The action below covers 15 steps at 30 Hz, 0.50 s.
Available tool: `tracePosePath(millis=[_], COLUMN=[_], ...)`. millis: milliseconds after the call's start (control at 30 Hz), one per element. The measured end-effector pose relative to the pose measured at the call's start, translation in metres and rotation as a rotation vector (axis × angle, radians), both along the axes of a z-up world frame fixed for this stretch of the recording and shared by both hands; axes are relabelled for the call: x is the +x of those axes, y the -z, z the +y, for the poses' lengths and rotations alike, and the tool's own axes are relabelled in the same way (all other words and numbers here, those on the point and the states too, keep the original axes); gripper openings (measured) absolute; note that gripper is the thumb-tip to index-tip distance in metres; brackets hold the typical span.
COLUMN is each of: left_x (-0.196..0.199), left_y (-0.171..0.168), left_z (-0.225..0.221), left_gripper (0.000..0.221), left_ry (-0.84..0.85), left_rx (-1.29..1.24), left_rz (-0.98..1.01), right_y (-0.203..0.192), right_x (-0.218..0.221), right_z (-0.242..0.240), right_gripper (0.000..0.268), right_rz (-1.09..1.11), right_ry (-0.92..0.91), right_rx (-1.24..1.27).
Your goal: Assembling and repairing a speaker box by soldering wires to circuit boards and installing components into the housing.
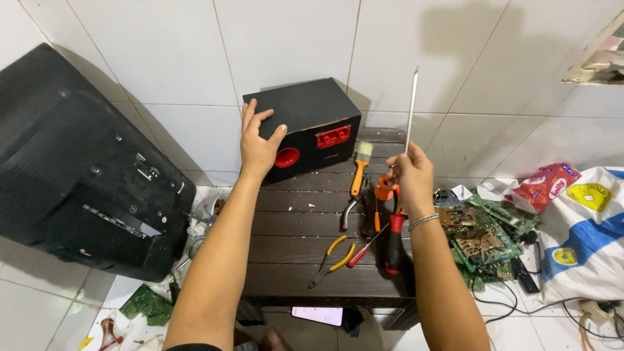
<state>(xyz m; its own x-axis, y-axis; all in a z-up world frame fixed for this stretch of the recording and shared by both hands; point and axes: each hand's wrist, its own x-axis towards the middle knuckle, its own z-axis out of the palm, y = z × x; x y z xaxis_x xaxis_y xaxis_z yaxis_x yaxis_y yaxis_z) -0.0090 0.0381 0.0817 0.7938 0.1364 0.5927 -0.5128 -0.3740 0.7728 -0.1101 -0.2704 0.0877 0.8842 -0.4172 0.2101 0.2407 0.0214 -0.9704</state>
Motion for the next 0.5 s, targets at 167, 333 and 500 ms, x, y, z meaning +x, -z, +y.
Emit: tracePosePath(millis=[167,333,500], left_x=[-0.002,0.006,0.014], left_y=[-0.003,-0.002,-0.004], left_z=[-0.002,0.006,0.016], left_gripper=[0.045,0.046,0.045], left_ry=[-0.007,0.002,0.039], left_rx=[-0.001,0.021,0.005], left_rz=[0.033,0.047,0.054], right_y=[0.016,0.060,0.073], right_x=[0.012,0.064,0.089], right_z=[0.009,0.008,0.019], right_gripper=[0.046,0.046,0.033], right_rz=[0.215,0.395,0.437], right_ry=[0.224,0.221,0.207], right_rx=[-0.817,-1.288,-1.490])
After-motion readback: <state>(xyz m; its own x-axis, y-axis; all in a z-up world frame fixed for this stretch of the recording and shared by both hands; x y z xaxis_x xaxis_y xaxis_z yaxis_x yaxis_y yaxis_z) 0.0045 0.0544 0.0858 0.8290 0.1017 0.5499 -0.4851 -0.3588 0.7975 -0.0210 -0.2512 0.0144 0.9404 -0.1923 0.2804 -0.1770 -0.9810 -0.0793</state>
